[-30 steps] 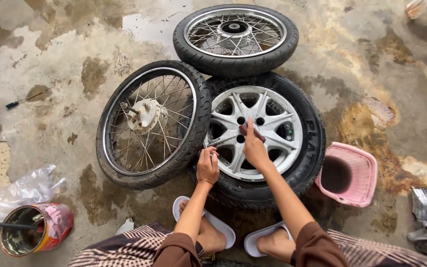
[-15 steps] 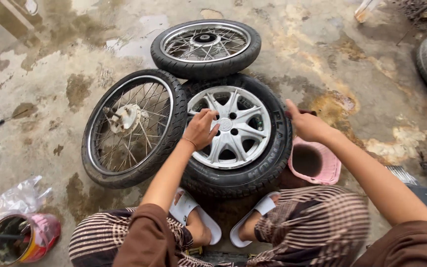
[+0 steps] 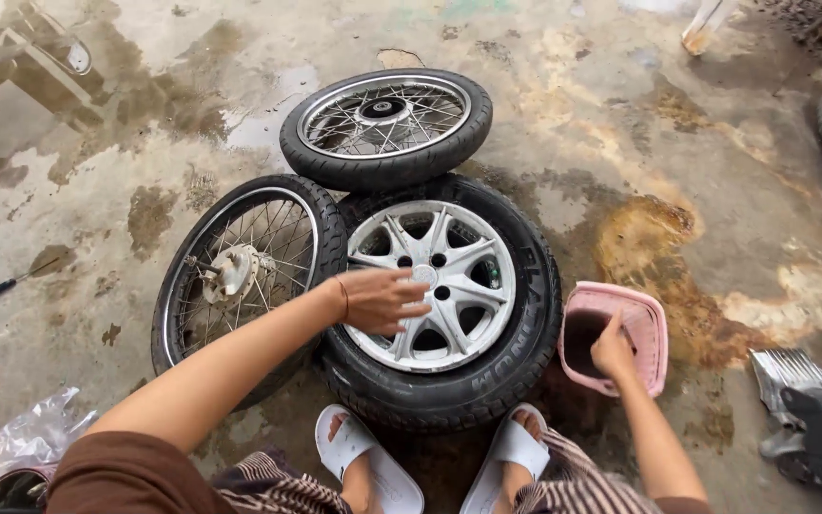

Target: Scrubbing and cleaning a car wheel rim using an abrasive pad while sitting on the ground.

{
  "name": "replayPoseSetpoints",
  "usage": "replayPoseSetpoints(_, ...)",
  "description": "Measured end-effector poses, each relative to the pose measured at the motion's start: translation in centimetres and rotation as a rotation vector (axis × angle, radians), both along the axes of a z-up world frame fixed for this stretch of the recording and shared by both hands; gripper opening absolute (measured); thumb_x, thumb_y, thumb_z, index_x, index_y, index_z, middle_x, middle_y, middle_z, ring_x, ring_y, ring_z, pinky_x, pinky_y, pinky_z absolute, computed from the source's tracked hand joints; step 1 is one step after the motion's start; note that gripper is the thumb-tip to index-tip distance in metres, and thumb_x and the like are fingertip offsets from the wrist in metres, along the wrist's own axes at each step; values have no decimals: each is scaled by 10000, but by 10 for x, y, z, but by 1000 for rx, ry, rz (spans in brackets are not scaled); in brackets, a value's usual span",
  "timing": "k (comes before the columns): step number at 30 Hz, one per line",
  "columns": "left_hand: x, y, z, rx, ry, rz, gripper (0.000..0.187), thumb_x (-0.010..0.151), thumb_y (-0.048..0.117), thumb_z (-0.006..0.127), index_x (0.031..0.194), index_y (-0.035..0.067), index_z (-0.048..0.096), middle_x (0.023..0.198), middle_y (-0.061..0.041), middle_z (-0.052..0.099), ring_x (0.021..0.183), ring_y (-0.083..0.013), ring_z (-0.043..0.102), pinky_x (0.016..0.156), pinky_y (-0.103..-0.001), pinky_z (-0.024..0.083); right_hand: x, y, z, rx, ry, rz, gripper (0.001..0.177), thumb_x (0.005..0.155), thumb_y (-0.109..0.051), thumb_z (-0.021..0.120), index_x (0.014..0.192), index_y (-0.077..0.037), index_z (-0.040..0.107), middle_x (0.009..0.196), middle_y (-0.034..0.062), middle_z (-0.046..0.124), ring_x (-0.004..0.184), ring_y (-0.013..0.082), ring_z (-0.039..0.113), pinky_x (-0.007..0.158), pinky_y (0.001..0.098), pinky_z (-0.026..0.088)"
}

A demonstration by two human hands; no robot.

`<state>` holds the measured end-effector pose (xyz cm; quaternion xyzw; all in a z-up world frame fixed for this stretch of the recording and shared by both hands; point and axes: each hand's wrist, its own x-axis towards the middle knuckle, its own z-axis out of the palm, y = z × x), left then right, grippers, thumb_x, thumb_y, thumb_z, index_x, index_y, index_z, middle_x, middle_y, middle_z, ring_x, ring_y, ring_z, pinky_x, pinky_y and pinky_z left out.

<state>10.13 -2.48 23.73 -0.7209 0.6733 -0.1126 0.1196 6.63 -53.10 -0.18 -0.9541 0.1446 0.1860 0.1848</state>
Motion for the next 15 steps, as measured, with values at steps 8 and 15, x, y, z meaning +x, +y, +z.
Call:
replayPoseSetpoints(8,25,25,-128,-88,25,176,470,892,318,563,1281,63,498,1123,-133,598,1305,-296,456,1099,-485,375,11,50,55,347,-9,-523,906,784,-221,639,1602,-141,259,1465,333,483,1394,444,430,1146,543,323)
replayPoseSetpoints(15,1,9,-232,-270,219,997,759,969,452,547,1493,-57,342,1466,-276,455,1434,-405,361,1172,-580,250,2,196,224,443,-405,-230,764,859,-2,459,1593,-44,249,1411,429,460,1306,568,456,1122,592,342)
